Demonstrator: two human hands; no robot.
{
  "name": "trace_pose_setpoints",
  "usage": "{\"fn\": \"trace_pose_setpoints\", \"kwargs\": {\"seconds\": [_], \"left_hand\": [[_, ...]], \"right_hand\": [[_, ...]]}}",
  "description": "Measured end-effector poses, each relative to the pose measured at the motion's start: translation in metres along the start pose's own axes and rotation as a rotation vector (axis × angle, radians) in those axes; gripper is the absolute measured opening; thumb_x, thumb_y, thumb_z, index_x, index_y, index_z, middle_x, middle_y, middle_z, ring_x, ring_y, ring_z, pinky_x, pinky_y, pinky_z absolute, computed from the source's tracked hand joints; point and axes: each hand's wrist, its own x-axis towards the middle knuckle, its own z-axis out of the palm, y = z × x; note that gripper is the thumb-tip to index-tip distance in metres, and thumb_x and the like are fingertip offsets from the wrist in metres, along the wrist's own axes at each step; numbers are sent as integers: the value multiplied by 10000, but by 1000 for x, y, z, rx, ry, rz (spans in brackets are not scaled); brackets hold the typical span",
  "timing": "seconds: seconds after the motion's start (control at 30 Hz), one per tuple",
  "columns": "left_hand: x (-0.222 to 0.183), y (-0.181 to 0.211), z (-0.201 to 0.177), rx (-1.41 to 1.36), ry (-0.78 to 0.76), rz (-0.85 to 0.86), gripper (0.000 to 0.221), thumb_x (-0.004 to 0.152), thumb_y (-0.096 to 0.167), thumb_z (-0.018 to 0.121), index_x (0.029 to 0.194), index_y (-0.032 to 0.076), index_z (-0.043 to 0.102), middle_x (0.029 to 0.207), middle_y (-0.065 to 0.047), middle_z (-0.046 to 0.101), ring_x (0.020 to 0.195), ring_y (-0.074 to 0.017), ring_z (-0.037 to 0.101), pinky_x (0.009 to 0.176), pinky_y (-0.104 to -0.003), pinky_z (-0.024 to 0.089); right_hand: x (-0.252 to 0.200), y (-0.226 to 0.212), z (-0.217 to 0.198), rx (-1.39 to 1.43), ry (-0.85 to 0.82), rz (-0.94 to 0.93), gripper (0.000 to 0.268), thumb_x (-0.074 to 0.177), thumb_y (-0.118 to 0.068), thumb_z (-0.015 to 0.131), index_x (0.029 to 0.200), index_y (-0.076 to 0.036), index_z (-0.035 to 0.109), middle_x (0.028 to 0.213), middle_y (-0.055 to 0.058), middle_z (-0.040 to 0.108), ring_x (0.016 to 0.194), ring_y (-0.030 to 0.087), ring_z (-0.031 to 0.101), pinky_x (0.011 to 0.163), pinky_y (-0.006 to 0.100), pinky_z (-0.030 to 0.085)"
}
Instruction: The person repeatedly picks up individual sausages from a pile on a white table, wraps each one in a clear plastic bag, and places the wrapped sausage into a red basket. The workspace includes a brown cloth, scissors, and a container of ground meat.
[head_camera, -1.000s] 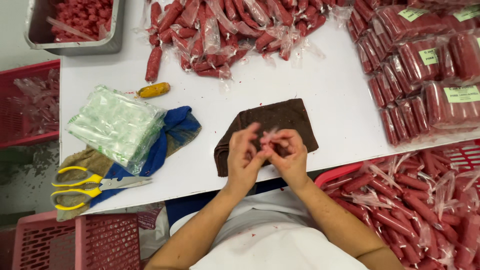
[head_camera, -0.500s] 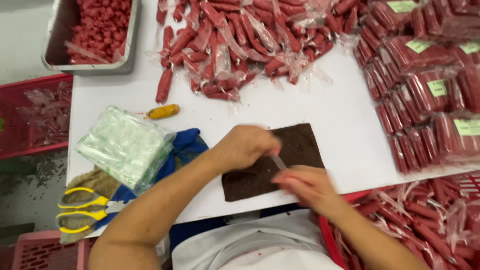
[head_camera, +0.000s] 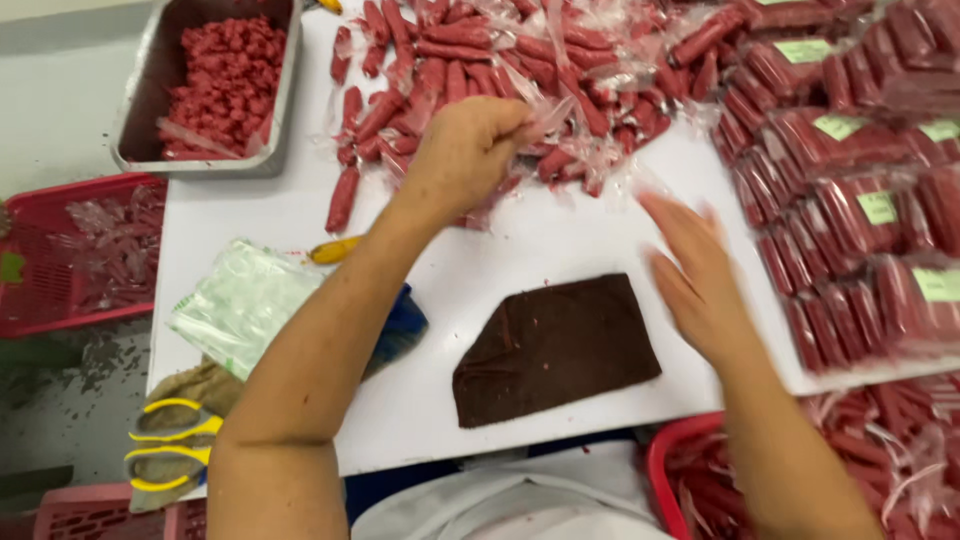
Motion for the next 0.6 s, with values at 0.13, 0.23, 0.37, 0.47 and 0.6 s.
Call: {"fn": "trace_pose_setpoints", "kwargs": {"seconds": [0.13,0.23,0.37,0.47,0.6], "left_hand": [[-43,36,56,-223,145,116,276,856,-25,635,1007,182,737,1061,-46,658,1056,-300,655,954,-415,502],[-78,82,77,-1005,283,-165,175,994,28,583,1034,99,738,830,-71,635,459,-168,646,451,-254,578],[-124,121,75,-1365,206,-411,155,992,79,568,857,28,624,553,-80,456,422,-269,609,417,-326,538],[-160,136,37,-1115,131,-231,169,949,134,643,804,51,669,612,-49,537,523,-234,618,547,-299,526],[-224,145,-4,-1281,179,-123,457,1013,388,547,911,-51,627,895,-304,707,917,-462,690,833,-520,528]], "right_hand": [[32,-10,81,542,148,30,307,1070,-9,409,1233,135,625,1260,264,625,1261,368,574,1144,469,390],[-4,-51,77,700,160,170,305,1017,-156,457,872,-23,690,808,105,626,780,199,582,866,339,500],[-58,-53,67,508,19,-70,306,971,-218,385,831,-71,614,835,65,549,1014,258,556,1122,480,186],[-71,-67,56,278,-43,-241,296,1029,-232,342,809,-152,523,1156,72,574,1321,275,462,1212,550,-78],[-89,-70,63,-80,2,-418,234,1070,-251,414,935,-149,575,1508,126,527,1429,349,424,1167,655,121]]}}
